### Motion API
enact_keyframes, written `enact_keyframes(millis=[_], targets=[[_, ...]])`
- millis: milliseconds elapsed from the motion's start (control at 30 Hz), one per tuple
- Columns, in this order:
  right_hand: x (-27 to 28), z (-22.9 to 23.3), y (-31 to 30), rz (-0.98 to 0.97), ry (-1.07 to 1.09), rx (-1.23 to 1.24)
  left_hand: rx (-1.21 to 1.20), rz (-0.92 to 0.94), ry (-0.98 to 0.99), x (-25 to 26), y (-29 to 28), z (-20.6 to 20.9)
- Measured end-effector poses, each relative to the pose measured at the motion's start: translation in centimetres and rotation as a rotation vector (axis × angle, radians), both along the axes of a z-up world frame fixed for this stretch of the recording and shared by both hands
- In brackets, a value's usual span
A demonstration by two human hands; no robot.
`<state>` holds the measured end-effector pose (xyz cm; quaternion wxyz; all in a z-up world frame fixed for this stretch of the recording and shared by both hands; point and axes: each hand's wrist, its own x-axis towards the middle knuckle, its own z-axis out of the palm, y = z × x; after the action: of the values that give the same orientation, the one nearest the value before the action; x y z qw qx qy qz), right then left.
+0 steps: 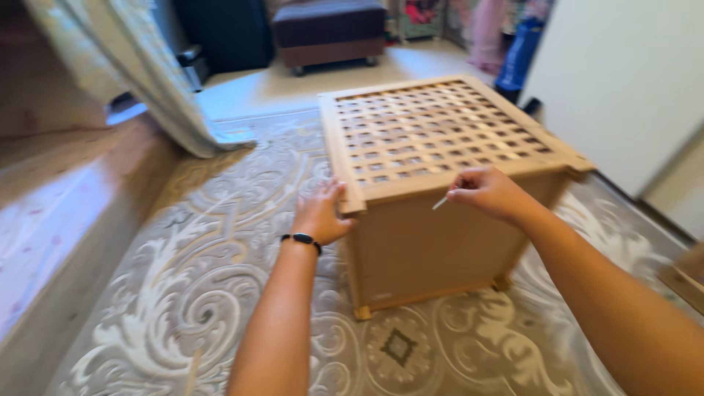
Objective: The person assembles a wooden lattice storage box by hand, inserting screws into pre-drilled holes and tightening them to secure the side panels to the base. The person then flips the box and attaches the top lattice panel.
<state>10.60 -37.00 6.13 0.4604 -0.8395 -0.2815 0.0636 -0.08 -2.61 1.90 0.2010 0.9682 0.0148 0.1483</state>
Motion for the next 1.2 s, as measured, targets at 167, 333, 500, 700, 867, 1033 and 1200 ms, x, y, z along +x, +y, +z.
enact_keyframes(millis=[167,333,500,700,867,1033,1200], targets=[[-2.1,-5.3,-16.0,-0.373,0.239,0.115,0.289,-0.022,-0.24,1.0,-6.8,-0.3],[-5.1,-14.0,-34.3,-0.62,0.262,0.05,0.296,-0.22,-0.34,3.3,-15.7,-0.8],[-11.1,-27.9,-51.3,-0.886,0.256,-0.152,0.156,-0.406,-0.303,4.7,-28.4,-1.6],[-20.3,-42.1,-60.6,-1.068,0.642,-0.125,-0.026,-0.543,-0.393,5.4,-42.6,-2.3],[-19.1,-47.9,-58.6,-1.135,0.798,0.172,-0.135,-0.649,-0.307,4.9,-48.7,-4.3],[-14.0,-50.9,-53.8,-1.134,0.766,0.293,-0.094,-0.661,-0.33,6.3,-50.5,-6.7],[-10.4,-53.5,-52.3,-1.166,0.777,0.332,-0.032,-0.633,-0.323,8.8,-50.7,-7.4]])
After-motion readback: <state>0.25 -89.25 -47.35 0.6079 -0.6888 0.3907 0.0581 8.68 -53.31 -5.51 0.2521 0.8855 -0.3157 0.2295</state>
